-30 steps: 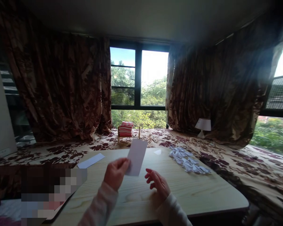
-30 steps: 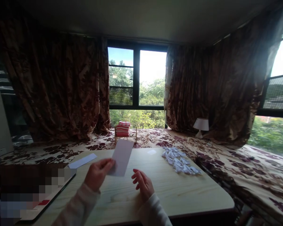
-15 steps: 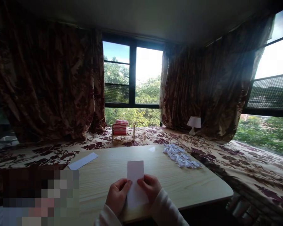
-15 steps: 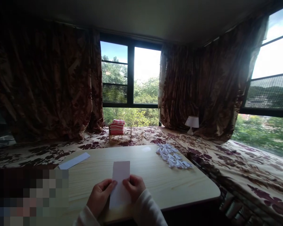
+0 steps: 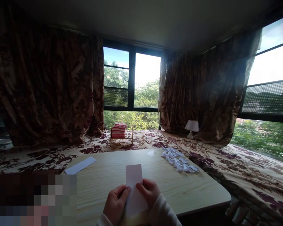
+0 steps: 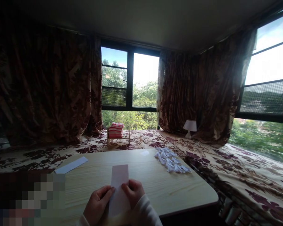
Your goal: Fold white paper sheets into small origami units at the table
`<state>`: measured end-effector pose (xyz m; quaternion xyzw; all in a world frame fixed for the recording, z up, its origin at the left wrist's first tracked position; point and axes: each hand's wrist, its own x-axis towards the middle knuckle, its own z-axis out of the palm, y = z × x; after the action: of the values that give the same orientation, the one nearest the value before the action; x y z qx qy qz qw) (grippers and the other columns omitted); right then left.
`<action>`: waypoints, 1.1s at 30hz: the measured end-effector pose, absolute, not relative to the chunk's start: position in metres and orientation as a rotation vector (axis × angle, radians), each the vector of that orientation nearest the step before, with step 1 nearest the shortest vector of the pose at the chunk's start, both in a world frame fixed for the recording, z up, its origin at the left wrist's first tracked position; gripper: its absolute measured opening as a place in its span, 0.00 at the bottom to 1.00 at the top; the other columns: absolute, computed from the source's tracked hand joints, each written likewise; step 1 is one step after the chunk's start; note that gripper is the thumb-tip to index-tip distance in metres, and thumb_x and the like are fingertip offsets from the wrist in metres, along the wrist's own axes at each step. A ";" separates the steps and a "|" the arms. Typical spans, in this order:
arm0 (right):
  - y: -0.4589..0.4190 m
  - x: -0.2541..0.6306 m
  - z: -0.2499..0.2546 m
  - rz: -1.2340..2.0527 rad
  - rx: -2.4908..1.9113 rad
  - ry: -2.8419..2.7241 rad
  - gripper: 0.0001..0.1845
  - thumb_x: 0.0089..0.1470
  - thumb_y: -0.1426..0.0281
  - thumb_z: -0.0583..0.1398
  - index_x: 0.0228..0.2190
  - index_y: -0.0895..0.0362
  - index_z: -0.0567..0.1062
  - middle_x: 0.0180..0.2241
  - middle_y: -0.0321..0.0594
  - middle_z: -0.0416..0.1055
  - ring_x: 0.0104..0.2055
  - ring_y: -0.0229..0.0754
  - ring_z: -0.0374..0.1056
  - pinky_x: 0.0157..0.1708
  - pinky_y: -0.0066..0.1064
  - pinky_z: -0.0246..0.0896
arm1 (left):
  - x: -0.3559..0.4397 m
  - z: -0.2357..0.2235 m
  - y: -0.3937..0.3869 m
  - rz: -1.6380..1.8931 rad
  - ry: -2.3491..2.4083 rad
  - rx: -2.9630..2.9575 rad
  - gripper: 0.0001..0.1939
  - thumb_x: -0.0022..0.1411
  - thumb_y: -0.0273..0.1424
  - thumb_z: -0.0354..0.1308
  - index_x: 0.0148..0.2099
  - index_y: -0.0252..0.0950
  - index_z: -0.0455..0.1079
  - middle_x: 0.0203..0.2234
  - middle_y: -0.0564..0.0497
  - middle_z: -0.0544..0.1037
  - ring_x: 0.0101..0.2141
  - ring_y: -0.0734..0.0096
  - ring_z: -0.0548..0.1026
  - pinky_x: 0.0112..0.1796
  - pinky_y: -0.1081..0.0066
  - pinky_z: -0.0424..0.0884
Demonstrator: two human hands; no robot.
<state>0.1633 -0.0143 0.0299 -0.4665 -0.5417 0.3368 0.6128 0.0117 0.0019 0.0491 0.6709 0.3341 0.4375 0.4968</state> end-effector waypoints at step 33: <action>-0.023 0.164 0.030 0.935 -0.943 -1.219 0.17 0.40 0.59 0.63 0.21 0.61 0.72 0.18 0.35 0.65 0.21 0.34 0.57 0.21 0.26 0.51 | 0.014 0.042 0.002 1.035 0.772 1.487 0.17 0.50 0.42 0.57 0.31 0.31 0.73 0.19 0.53 0.73 0.22 0.73 0.66 0.23 0.76 0.61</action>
<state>0.1636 -0.0235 0.0304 -0.4104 -0.5301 0.4069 0.6205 0.0140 0.0017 0.0417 0.6291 0.3267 0.4378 0.5531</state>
